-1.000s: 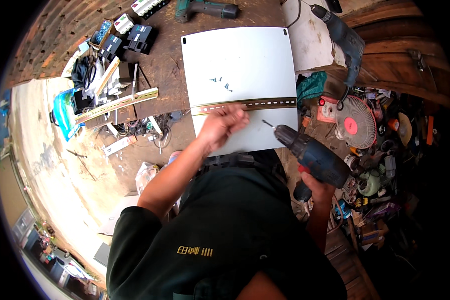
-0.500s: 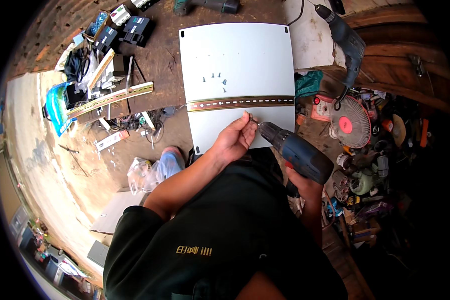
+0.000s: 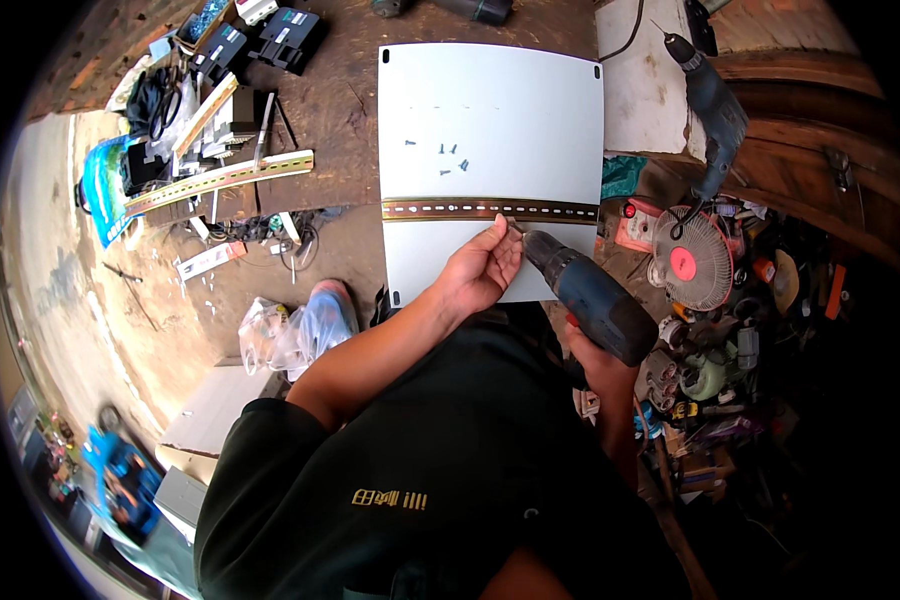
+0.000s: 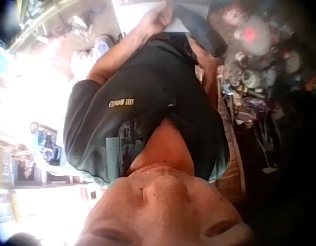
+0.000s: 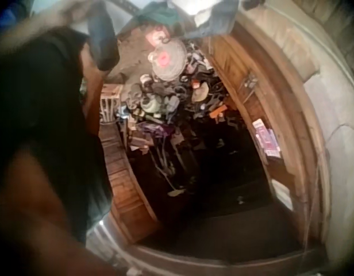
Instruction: The person uses an angle grinder to smooth the edges of a metal strip, then positions the strip on a white panel and secures it with screws using a cordless drill. The person handles the metal strip, white panel, screws, angle grinder, and drill throughout the process.
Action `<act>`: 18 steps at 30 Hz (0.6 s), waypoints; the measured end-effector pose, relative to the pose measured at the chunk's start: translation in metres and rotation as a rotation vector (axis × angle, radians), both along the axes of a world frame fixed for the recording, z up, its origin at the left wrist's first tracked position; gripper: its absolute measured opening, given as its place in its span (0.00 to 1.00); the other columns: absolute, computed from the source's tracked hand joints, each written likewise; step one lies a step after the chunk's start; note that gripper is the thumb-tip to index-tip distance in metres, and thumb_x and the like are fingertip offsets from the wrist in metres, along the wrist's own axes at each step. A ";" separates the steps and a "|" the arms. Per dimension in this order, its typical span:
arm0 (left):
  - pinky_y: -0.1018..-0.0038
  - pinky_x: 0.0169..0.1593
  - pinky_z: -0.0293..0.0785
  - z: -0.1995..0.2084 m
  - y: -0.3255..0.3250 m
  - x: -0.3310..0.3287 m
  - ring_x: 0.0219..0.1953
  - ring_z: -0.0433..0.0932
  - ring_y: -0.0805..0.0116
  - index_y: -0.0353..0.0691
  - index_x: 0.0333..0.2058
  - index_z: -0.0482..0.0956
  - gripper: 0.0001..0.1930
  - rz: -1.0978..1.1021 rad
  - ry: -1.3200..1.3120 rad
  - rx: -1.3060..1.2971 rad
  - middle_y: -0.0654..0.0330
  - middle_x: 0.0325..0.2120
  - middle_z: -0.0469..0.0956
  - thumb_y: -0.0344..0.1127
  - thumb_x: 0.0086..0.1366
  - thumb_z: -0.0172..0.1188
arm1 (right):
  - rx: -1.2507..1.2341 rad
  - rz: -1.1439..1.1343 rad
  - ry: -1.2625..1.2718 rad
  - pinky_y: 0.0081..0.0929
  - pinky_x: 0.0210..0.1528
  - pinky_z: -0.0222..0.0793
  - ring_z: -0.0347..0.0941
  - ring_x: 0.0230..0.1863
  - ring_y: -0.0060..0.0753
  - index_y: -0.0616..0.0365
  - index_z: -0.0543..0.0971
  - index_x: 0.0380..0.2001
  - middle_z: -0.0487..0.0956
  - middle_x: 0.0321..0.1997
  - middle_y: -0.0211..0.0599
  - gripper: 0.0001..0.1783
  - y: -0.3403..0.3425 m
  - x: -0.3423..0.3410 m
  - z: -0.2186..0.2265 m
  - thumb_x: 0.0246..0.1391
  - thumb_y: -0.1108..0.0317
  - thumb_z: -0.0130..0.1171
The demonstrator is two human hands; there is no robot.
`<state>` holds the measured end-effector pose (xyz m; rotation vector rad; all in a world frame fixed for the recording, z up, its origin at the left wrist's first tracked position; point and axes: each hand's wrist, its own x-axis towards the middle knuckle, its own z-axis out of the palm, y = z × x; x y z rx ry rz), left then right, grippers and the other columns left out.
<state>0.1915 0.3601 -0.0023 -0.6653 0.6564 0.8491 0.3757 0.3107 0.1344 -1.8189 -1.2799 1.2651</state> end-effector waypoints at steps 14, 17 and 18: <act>0.78 0.41 0.79 -0.012 0.003 -0.001 0.32 0.79 0.75 0.44 0.39 0.80 0.09 0.002 -0.096 0.064 0.67 0.32 0.82 0.41 0.71 0.57 | -0.017 -0.011 0.000 0.25 0.40 0.75 0.80 0.36 0.24 0.64 0.81 0.40 0.83 0.33 0.33 0.15 0.013 -0.011 0.001 0.46 0.78 0.66; 0.77 0.41 0.78 -0.011 0.004 0.002 0.33 0.79 0.75 0.45 0.40 0.80 0.08 -0.010 -0.065 0.035 0.68 0.32 0.82 0.40 0.72 0.55 | -0.008 0.066 -0.074 0.26 0.40 0.75 0.80 0.36 0.25 0.63 0.81 0.39 0.83 0.33 0.34 0.13 0.018 -0.014 -0.003 0.46 0.78 0.66; 0.77 0.42 0.78 -0.010 0.004 0.002 0.34 0.79 0.76 0.45 0.40 0.80 0.08 -0.010 -0.048 0.023 0.68 0.32 0.82 0.40 0.73 0.54 | -0.003 0.103 -0.093 0.26 0.39 0.75 0.80 0.36 0.25 0.63 0.81 0.38 0.83 0.33 0.34 0.13 0.020 -0.014 -0.004 0.46 0.78 0.66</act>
